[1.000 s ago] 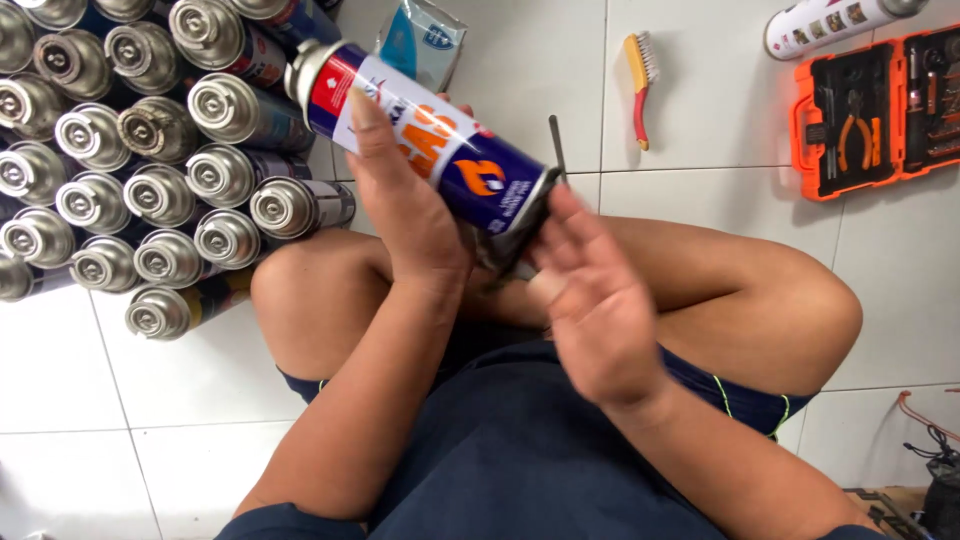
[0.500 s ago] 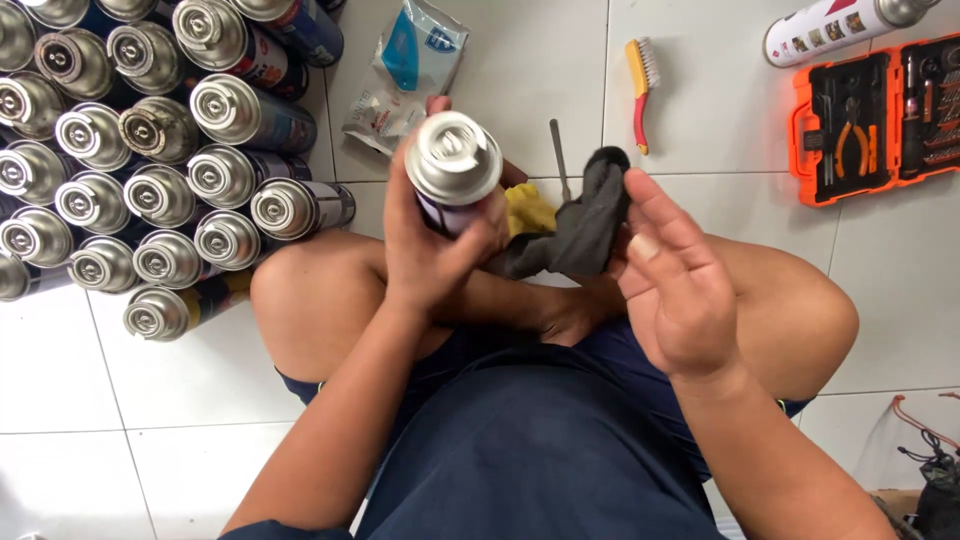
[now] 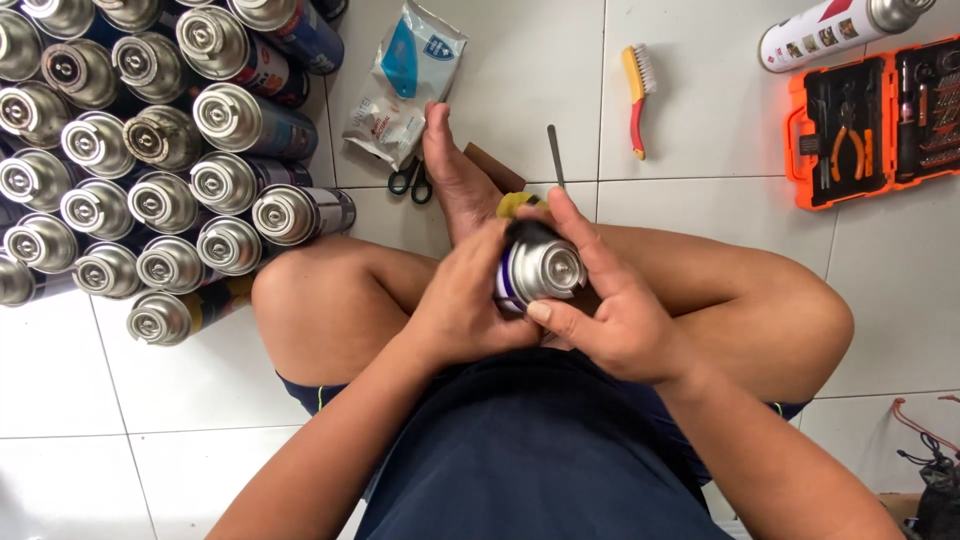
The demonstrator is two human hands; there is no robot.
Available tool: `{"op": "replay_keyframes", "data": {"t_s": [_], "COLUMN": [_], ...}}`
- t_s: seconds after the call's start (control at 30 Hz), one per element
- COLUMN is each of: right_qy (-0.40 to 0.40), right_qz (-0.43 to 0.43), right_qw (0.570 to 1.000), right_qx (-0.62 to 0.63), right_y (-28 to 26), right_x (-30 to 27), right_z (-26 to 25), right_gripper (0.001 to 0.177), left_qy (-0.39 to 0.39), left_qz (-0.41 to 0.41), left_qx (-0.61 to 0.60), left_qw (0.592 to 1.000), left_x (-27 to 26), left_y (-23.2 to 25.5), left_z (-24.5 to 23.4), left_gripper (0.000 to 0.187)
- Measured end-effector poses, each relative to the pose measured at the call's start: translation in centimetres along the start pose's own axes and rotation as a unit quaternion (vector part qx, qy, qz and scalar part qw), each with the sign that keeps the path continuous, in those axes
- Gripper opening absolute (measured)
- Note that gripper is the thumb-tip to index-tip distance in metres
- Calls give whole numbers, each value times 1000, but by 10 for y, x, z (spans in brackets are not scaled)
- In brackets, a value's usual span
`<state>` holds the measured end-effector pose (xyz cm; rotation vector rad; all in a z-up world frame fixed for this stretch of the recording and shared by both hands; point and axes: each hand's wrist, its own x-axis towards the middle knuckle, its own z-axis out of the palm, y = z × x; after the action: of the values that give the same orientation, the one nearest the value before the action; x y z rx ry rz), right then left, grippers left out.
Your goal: Cleaning the valve and rim of spray cans using a brush, toothpick, and cloth to remove debris.
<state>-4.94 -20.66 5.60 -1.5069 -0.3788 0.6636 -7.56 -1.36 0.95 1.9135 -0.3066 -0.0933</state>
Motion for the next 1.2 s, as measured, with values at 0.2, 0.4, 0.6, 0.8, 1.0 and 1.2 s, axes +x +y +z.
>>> {"op": "replay_keyframes", "data": {"t_s": [0.2, 0.4, 0.6, 0.8, 1.0, 1.2], "right_qy": [52, 305, 369, 36, 3, 117], "right_qz": [42, 26, -12, 152, 330, 254], "right_qw": [997, 931, 924, 797, 820, 813], "right_qx": [-27, -198, -95, -584, -468, -510], "right_y": [15, 39, 68, 118, 59, 213], "right_x": [4, 12, 37, 51, 80, 89], "right_z": [-9, 4, -67, -106, -116, -189], "right_gripper": [83, 50, 21, 50, 49, 48], "left_qy": [28, 178, 314, 291, 212, 147], "left_qz": [-39, -1, 61, 70, 11, -66], "left_qx": [-7, -59, -11, -57, -64, 1], "left_qw": [999, 982, 948, 952, 975, 987], "left_x": [0, 10, 36, 72, 110, 128], "left_y": [-9, -45, -63, -68, -83, -129], "left_z": [4, 14, -44, -61, -34, 1], "left_gripper": [68, 73, 76, 87, 91, 93]}}
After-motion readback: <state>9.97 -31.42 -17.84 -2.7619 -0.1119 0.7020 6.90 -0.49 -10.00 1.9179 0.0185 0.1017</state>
